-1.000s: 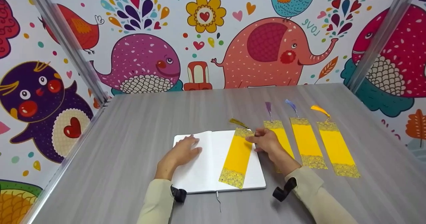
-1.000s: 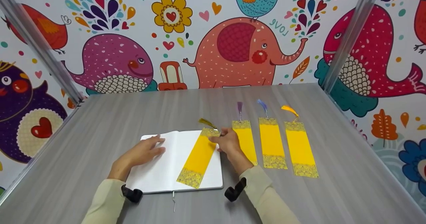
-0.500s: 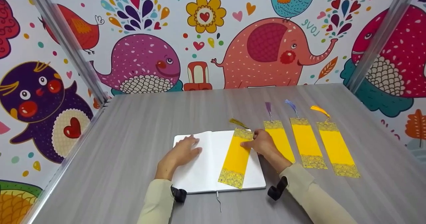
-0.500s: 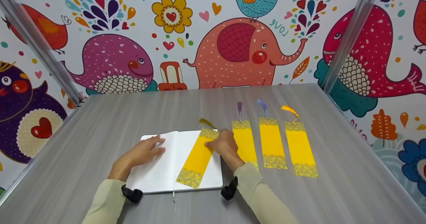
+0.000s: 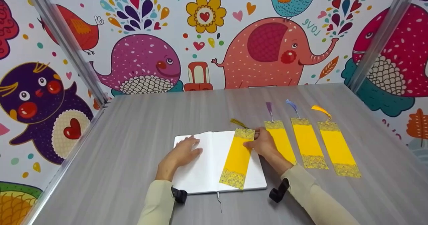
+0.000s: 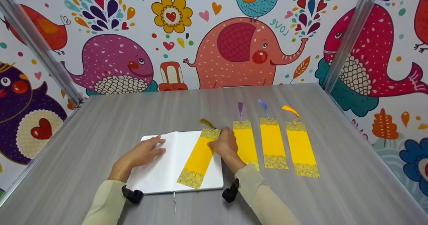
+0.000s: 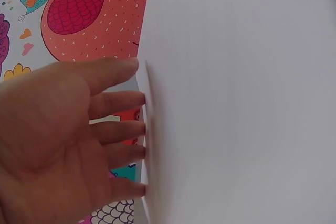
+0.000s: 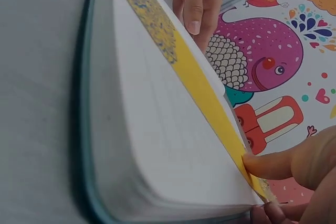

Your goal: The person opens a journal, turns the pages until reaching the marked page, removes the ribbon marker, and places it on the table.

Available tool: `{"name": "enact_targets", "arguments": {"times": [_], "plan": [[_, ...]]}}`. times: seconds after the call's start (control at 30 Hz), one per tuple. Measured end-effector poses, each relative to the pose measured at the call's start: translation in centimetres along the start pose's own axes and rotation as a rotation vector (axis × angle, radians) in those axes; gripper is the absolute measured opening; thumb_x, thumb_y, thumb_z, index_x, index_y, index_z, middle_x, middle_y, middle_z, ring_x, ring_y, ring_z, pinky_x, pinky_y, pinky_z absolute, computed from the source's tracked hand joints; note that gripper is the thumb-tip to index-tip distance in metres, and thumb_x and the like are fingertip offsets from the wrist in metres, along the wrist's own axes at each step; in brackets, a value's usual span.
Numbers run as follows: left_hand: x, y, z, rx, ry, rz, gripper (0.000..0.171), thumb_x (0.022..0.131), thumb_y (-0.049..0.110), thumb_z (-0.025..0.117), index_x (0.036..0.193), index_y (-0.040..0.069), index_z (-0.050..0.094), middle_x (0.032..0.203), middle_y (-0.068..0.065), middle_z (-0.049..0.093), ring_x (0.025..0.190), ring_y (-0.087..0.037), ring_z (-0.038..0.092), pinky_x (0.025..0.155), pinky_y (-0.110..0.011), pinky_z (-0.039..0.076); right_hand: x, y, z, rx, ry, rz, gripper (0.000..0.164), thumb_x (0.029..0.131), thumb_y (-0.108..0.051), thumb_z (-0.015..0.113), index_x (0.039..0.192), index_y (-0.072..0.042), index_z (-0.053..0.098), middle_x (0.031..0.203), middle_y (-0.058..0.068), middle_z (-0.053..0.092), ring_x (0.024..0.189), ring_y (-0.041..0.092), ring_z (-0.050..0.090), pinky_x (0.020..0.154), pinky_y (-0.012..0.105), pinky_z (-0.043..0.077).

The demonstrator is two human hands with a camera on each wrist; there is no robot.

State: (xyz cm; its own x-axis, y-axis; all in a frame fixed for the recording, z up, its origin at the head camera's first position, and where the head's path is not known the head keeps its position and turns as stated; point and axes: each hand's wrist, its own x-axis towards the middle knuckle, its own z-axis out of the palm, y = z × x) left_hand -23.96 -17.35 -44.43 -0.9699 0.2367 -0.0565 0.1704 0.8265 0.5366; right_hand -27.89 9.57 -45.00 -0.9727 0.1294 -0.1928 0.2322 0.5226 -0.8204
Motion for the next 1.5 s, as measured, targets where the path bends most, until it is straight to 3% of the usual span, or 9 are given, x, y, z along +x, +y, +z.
{"name": "enact_targets", "arguments": {"times": [0.27, 0.47, 0.7, 0.8, 0.9, 1.03, 1.23, 1.4, 1.5], "plan": [[0.1, 0.0, 0.0, 0.006, -0.006, -0.006, 0.045, 0.093, 0.024, 0.051, 0.131, 0.001, 0.048, 0.143, -0.022, 0.036, 0.135, -0.037, 0.029, 0.112, -0.051, 0.018, -0.3, 0.1, 0.2, 0.068, 0.062, -0.045, 0.066, 0.076, -0.005, 0.072, 0.132, -0.013, 0.038, 0.099, 0.008, 0.049, 0.094, 0.023, 0.051, 0.091, 0.032, 0.049], [0.1, 0.0, -0.1, 0.005, -0.005, 0.016, 0.045, 0.092, 0.023, 0.051, 0.13, -0.001, 0.049, 0.143, -0.024, 0.036, 0.135, -0.038, 0.029, 0.111, -0.053, 0.018, -0.3, -0.2, -0.6, 0.173, 0.065, -0.107, 0.063, 0.079, 0.002, 0.066, 0.135, -0.011, 0.041, 0.107, 0.009, 0.047, 0.099, 0.024, 0.048, 0.095, 0.037, 0.047], [0.2, -0.2, -0.1, 0.012, -0.004, 0.035, 0.044, 0.093, 0.022, 0.051, 0.13, -0.002, 0.049, 0.142, -0.025, 0.037, 0.135, -0.039, 0.029, 0.111, -0.053, 0.019, -0.6, 0.1, -2.6, 0.223, 0.101, -0.159, 0.059, 0.083, 0.001, 0.061, 0.136, -0.017, 0.043, 0.109, 0.006, 0.045, 0.093, 0.022, 0.051, 0.079, 0.024, 0.052], [0.1, -0.1, -0.1, 0.013, -0.002, 0.03, 0.045, 0.092, 0.022, 0.051, 0.13, -0.002, 0.049, 0.142, -0.025, 0.036, 0.135, -0.039, 0.029, 0.111, -0.053, 0.02, -0.5, 0.4, -3.4, 0.218, 0.09, -0.121, 0.059, 0.085, -0.005, 0.062, 0.138, -0.021, 0.041, 0.116, 0.006, 0.047, 0.096, 0.022, 0.054, 0.083, 0.026, 0.053], [0.1, -0.1, -0.1, 0.009, -0.004, 0.014, 0.045, 0.092, 0.023, 0.052, 0.13, -0.001, 0.048, 0.143, -0.024, 0.035, 0.135, -0.038, 0.029, 0.111, -0.052, 0.02, -0.2, 0.7, -4.4, 0.213, 0.052, -0.024, 0.06, 0.085, -0.013, 0.064, 0.139, -0.022, 0.039, 0.128, 0.004, 0.048, 0.104, 0.021, 0.056, 0.092, 0.03, 0.049], [0.2, 0.0, 0.0, 0.01, -0.014, 0.005, 0.046, 0.093, 0.025, 0.051, 0.132, 0.0, 0.047, 0.144, -0.024, 0.033, 0.136, -0.038, 0.027, 0.112, -0.052, 0.018, 0.4, 1.3, -6.5, 0.223, -0.009, 0.092, 0.058, 0.085, -0.023, 0.065, 0.138, -0.017, 0.042, 0.137, 0.005, 0.047, 0.11, 0.022, 0.054, 0.1, 0.032, 0.043], [0.2, 0.1, 0.1, 0.016, -0.019, 0.009, 0.047, 0.093, 0.025, 0.05, 0.132, -0.001, 0.046, 0.144, -0.025, 0.033, 0.136, -0.038, 0.027, 0.112, -0.052, 0.018, 1.2, 2.7, -11.4, 0.254, -0.064, 0.084, 0.056, 0.084, -0.033, 0.065, 0.131, -0.006, 0.049, 0.121, 0.01, 0.056, 0.094, 0.018, 0.056, 0.089, 0.029, 0.048], [0.1, -0.1, 0.1, 0.017, -0.027, -0.001, 0.047, 0.094, 0.025, 0.049, 0.133, 0.0, 0.045, 0.145, -0.023, 0.032, 0.137, -0.037, 0.026, 0.112, -0.051, 0.017, 1.4, 3.7, -15.8, 0.278, -0.069, 0.112, 0.067, 0.085, -0.048, 0.057, 0.137, -0.011, 0.038, 0.108, -0.001, 0.055, 0.087, 0.013, 0.059, 0.076, 0.024, 0.052], [0.1, -0.2, 0.0, 0.022, -0.026, 0.005, 0.047, 0.094, 0.024, 0.05, 0.133, 0.0, 0.045, 0.145, -0.023, 0.032, 0.137, -0.038, 0.025, 0.112, -0.052, 0.017, 1.5, 4.2, -18.2, 0.237, -0.032, 0.139, 0.073, 0.083, -0.056, 0.053, 0.14, -0.014, 0.034, 0.117, 0.002, 0.051, 0.095, 0.018, 0.057, 0.08, 0.024, 0.05]]}}
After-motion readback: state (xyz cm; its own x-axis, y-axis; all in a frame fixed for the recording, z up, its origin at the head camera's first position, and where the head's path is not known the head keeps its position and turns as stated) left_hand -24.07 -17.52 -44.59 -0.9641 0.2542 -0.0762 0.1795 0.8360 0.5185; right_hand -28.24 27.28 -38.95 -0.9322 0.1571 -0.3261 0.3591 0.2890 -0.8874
